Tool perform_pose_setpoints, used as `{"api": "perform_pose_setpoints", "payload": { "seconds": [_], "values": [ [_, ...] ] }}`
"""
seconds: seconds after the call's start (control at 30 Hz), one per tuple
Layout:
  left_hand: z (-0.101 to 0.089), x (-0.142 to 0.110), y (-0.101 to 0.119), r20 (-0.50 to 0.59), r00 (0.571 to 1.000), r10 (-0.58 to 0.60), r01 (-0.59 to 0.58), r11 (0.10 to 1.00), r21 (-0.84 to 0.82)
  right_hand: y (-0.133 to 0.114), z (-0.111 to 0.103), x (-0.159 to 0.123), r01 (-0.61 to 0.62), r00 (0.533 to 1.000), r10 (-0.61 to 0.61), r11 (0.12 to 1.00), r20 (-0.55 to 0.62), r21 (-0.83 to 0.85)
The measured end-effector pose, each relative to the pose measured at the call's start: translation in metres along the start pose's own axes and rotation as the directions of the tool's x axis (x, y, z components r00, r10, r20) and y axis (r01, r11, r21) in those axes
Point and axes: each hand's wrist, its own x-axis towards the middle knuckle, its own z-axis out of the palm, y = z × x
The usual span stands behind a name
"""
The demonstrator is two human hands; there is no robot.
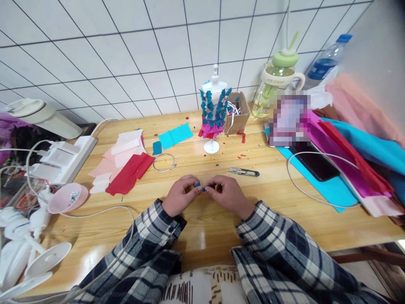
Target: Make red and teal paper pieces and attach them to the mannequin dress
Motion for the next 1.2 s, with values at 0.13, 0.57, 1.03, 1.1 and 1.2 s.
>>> {"api": "perform_pose_setpoints", "payload": {
  "seconds": [0.13, 0.57, 1.03, 1.1, 1.2],
  "values": [
    [-0.003, 0.000, -0.001, 0.019, 0.999, -0.042, 0.044, 0.988, -0.146, -0.001, -0.001, 0.000, 0.003, 1.000, -0.003, 1.000, -0.004, 0.016],
    [0.008, 0.000, -0.003, -0.048, 0.996, -0.068, 0.058, 0.981, -0.185, 0.000, 0.003, 0.001, -0.067, 0.998, 0.067, 0.987, 0.001, 0.149],
    [0.006, 0.000, -0.005, -0.023, 1.000, -0.011, 0.009, 0.994, -0.105, 0.001, 0.004, 0.001, -0.151, 0.989, 0.149, 0.973, 0.022, 0.174],
    [0.005, 0.000, -0.004, -0.011, 1.000, -0.002, 0.001, 0.996, -0.084, 0.000, 0.003, 0.002, -0.151, 0.989, 0.148, 0.975, 0.032, 0.163],
    [0.003, 0.000, -0.003, 0.030, 1.000, 0.006, -0.003, 0.996, -0.095, -0.001, 0.000, 0.002, -0.150, 0.989, 0.144, 0.974, 0.046, 0.168]
  ]
}}
